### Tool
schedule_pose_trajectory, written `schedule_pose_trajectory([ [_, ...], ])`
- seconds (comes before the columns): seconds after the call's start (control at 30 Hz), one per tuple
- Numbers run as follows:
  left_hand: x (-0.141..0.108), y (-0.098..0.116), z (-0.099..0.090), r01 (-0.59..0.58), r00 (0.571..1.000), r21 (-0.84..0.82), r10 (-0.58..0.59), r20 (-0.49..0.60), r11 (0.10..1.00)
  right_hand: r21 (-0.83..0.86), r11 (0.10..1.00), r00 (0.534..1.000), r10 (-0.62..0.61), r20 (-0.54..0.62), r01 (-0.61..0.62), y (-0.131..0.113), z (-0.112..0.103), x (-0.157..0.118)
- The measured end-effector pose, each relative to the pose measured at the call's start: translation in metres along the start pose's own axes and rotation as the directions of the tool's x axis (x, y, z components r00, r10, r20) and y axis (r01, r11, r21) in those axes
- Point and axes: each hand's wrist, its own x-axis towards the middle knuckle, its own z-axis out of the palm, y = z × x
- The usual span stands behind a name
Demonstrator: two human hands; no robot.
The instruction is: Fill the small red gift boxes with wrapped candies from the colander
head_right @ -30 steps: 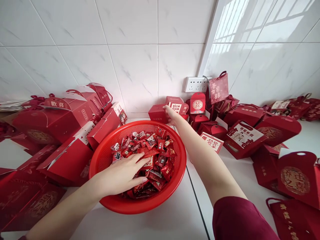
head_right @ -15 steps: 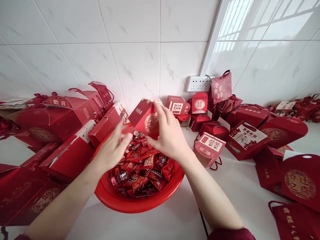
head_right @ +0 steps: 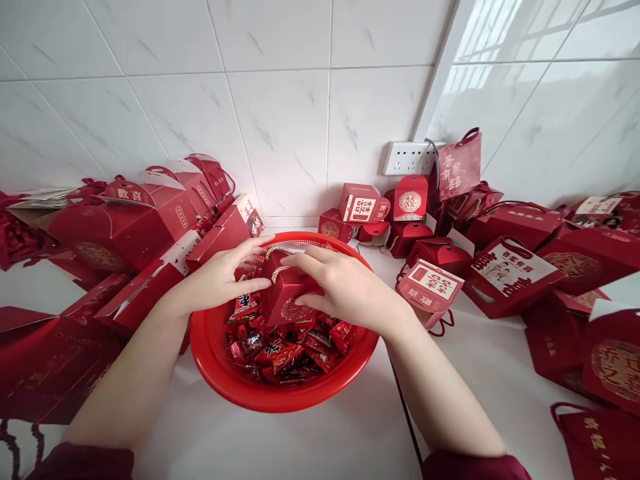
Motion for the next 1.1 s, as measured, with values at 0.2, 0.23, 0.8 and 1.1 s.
schedule_pose_trajectory([
  [0.2, -0.007, 0.007, -0.002, -0.113, 0.993, 0.084, 0.115, -0.016, 0.990, 0.089, 0.992, 0.993, 0.076, 0.094, -0.084, 0.000, -0.006, -0.004],
  [0.23, -0.007, 0.008, -0.002, -0.118, 0.992, 0.090, 0.121, -0.034, 0.989, 0.098, 0.992, 0.993, 0.066, 0.102, -0.076, 0.000, -0.006, -0.004],
  [0.8, -0.003, -0.006, -0.011, 0.355, 0.916, -0.115, -0.370, -0.154, 0.928, -0.324, 0.921, 0.943, -0.285, -0.174, 0.218, -0.031, -0.003, -0.012],
  [1.1, -0.002, -0.006, -0.015, 0.343, 0.877, 0.082, -0.288, -0.384, 0.936, 0.011, 0.920, 0.919, -0.391, -0.040, 0.392, -0.041, -0.005, -0.015],
])
